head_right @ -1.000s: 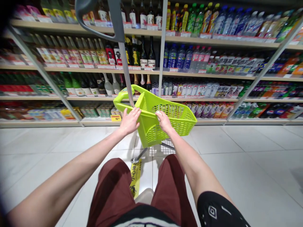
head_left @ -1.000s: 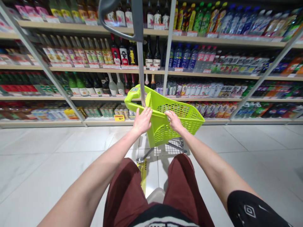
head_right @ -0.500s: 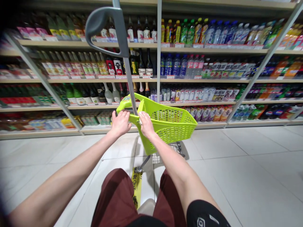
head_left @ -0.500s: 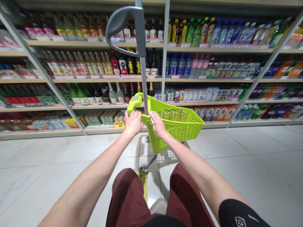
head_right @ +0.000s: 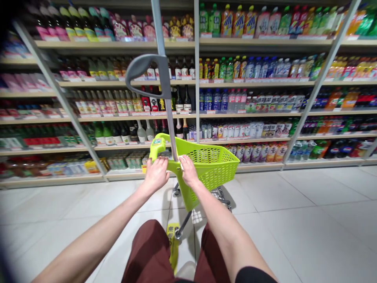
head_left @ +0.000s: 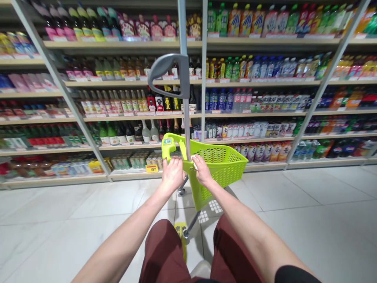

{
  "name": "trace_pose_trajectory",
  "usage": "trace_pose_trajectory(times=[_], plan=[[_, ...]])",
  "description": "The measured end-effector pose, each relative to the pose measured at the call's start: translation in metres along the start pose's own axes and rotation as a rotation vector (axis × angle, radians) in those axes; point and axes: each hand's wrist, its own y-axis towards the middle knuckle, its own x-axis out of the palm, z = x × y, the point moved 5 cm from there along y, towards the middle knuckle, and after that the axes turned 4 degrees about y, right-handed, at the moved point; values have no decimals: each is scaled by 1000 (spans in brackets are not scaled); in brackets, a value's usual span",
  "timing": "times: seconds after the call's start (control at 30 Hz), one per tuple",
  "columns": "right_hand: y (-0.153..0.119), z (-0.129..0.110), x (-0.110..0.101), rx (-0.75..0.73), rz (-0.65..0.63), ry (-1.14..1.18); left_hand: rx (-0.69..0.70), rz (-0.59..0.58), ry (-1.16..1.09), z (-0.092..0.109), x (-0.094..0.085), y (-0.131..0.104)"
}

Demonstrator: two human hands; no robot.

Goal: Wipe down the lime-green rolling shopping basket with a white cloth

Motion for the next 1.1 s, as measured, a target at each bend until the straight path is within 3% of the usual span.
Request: trace_pose_trajectory(times=[0.27, 0.47, 0.6, 0.8, 0.9, 1.1], plan=[[-14, -9, -14, 87, 159, 108, -80, 6, -44, -36, 6, -3], [-30, -59, -14, 85, 313, 119, -89, 39, -28, -19, 3, -7], [-32, -87, -20, -55, 216, 147, -75, 37, -38, -10, -5, -10], [-7, -78, -41, 9, 88, 159, 55, -82, -169, -21, -1, -5], [3, -81, -48, 14, 42, 211, 64, -88, -167, -24, -1, 1], [8, -101, -54, -42, -37, 288, 22, -42, -156, -7, -9, 1]])
